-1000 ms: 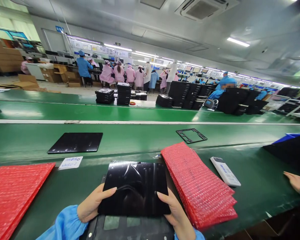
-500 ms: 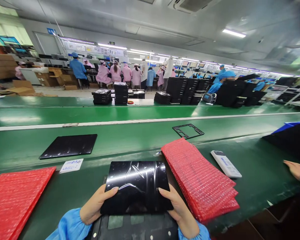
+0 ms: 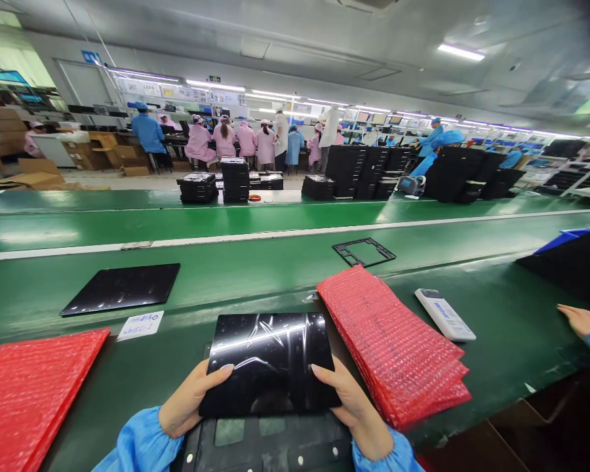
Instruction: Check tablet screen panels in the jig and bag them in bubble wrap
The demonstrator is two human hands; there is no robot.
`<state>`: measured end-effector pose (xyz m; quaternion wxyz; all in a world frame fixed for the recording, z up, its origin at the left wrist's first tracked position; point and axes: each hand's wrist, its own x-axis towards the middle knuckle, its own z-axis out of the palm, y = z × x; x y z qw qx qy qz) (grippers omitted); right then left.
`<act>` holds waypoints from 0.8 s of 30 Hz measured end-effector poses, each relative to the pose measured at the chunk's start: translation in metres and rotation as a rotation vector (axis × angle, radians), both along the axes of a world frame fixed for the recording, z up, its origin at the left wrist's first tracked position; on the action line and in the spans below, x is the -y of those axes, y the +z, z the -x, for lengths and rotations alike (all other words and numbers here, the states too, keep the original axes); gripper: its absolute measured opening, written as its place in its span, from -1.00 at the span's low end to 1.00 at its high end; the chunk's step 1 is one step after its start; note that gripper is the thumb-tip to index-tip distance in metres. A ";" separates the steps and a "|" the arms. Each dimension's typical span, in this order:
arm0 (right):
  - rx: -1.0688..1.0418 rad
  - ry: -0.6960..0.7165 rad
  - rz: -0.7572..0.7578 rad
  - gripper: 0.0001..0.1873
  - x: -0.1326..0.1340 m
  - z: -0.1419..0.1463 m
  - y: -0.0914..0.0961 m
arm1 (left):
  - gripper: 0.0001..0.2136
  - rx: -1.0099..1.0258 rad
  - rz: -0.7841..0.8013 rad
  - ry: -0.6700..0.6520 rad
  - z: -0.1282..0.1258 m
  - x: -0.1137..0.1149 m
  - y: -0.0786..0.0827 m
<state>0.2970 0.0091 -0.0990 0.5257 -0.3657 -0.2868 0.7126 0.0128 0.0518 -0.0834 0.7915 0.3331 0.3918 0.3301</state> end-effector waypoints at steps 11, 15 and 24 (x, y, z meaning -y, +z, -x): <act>-0.016 0.001 -0.028 -0.50 0.000 -0.001 -0.005 | -0.67 0.037 0.008 -0.009 0.001 -0.002 -0.003; -0.010 -0.012 -0.013 -0.51 0.000 -0.001 -0.005 | -0.66 0.029 0.007 -0.015 0.001 0.000 0.001; 0.007 -0.010 -0.018 -0.51 0.000 0.000 -0.003 | -0.64 -0.006 0.002 0.008 -0.002 0.001 0.004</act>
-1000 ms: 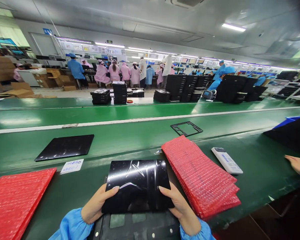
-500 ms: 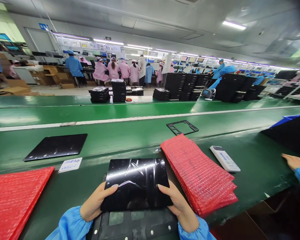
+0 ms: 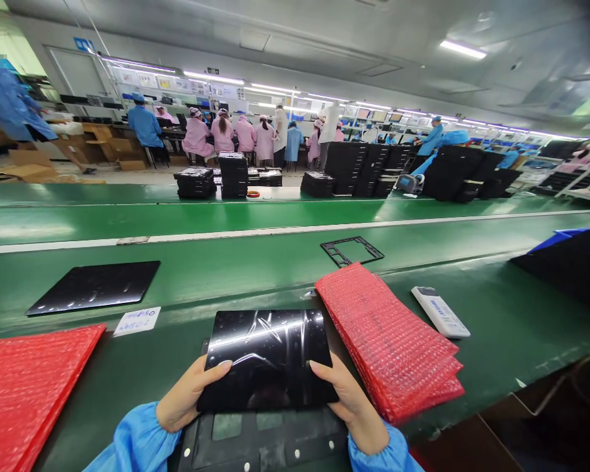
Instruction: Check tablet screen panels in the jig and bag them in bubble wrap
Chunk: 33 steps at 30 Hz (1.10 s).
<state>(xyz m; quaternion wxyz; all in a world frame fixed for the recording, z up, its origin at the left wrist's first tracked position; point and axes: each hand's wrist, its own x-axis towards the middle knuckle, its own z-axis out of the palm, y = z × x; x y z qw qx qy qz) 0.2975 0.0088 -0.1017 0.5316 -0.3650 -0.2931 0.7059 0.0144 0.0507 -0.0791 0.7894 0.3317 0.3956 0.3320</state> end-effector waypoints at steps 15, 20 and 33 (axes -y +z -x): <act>0.011 -0.003 0.011 -0.50 0.000 0.000 0.000 | -0.59 -0.030 -0.005 0.032 -0.002 0.001 -0.004; 0.025 -0.010 0.016 -0.50 0.001 0.000 0.001 | -0.61 -0.032 -0.009 0.021 -0.001 0.001 -0.001; 0.009 -0.002 0.022 -0.49 0.000 0.000 -0.001 | -0.57 -0.027 -0.017 -0.004 0.000 -0.001 -0.001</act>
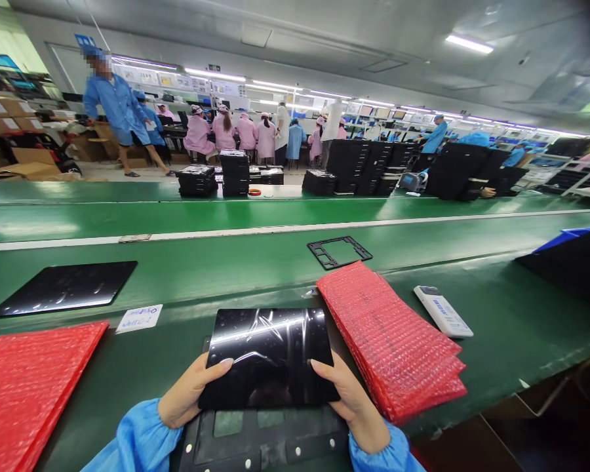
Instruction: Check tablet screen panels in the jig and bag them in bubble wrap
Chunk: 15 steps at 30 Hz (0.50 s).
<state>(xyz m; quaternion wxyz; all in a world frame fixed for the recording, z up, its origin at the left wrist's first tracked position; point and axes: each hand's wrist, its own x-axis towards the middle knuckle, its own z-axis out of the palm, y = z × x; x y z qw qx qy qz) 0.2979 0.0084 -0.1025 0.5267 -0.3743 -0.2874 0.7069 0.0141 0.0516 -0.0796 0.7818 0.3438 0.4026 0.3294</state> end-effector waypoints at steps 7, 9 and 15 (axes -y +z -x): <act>0.014 0.003 -0.010 -0.48 0.001 0.000 0.000 | -0.57 0.029 -0.032 -0.027 0.003 -0.001 -0.006; 0.019 0.007 -0.009 -0.49 0.001 0.000 -0.001 | -0.57 0.044 -0.043 -0.033 0.003 -0.001 -0.008; 0.041 0.019 0.023 -0.48 0.001 -0.002 -0.004 | -0.58 0.069 -0.055 -0.048 0.003 0.000 -0.010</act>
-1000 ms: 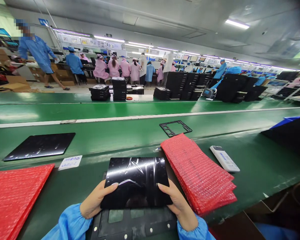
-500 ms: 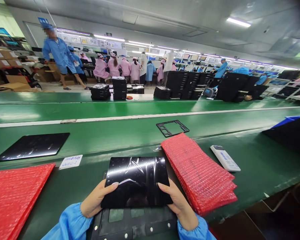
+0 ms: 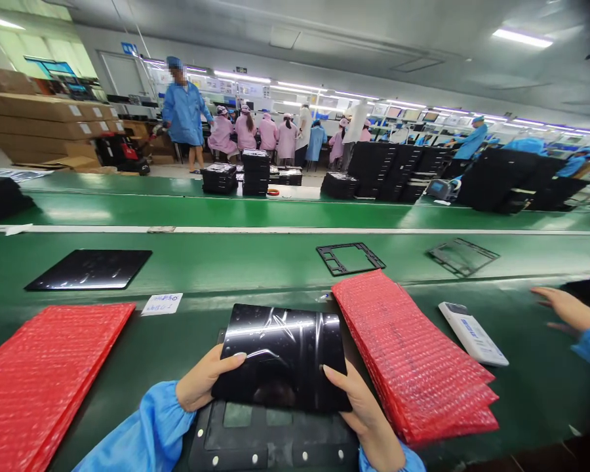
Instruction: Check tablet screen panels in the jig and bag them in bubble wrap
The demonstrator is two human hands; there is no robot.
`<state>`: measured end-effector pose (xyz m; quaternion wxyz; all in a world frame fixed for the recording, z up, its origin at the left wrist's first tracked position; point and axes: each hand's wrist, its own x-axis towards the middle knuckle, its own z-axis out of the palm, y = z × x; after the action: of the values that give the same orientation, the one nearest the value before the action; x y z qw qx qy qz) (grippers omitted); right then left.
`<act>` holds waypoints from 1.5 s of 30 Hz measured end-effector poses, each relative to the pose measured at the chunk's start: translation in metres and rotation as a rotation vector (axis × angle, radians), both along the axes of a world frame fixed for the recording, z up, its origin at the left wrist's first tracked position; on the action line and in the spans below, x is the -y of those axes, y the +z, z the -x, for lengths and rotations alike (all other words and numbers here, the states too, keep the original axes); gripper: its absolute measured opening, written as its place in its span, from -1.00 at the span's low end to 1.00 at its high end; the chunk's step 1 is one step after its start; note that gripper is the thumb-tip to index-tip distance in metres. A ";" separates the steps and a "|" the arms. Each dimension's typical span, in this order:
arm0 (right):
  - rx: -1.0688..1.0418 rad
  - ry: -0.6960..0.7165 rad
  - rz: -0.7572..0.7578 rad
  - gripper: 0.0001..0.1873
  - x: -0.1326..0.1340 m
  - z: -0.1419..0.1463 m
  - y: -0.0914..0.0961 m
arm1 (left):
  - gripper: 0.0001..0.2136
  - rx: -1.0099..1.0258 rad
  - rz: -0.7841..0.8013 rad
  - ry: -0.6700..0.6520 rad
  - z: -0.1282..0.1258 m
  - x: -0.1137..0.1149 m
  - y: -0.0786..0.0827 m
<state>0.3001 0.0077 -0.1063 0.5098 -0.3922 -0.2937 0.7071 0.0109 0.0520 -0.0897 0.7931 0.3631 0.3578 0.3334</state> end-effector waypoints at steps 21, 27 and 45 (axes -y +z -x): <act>0.000 -0.004 0.003 -0.53 0.001 0.000 0.002 | -0.60 0.001 0.024 0.006 0.002 0.000 -0.004; -0.004 -0.007 -0.008 -0.59 0.000 0.000 0.001 | -0.62 0.004 0.023 0.013 0.002 -0.002 -0.006; -0.006 0.005 -0.017 -0.52 -0.002 -0.002 -0.002 | -0.62 0.038 0.021 0.005 -0.001 -0.002 -0.004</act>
<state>0.3017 0.0095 -0.1082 0.5123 -0.3848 -0.2990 0.7072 0.0115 0.0541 -0.0936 0.8027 0.3473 0.3470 0.3385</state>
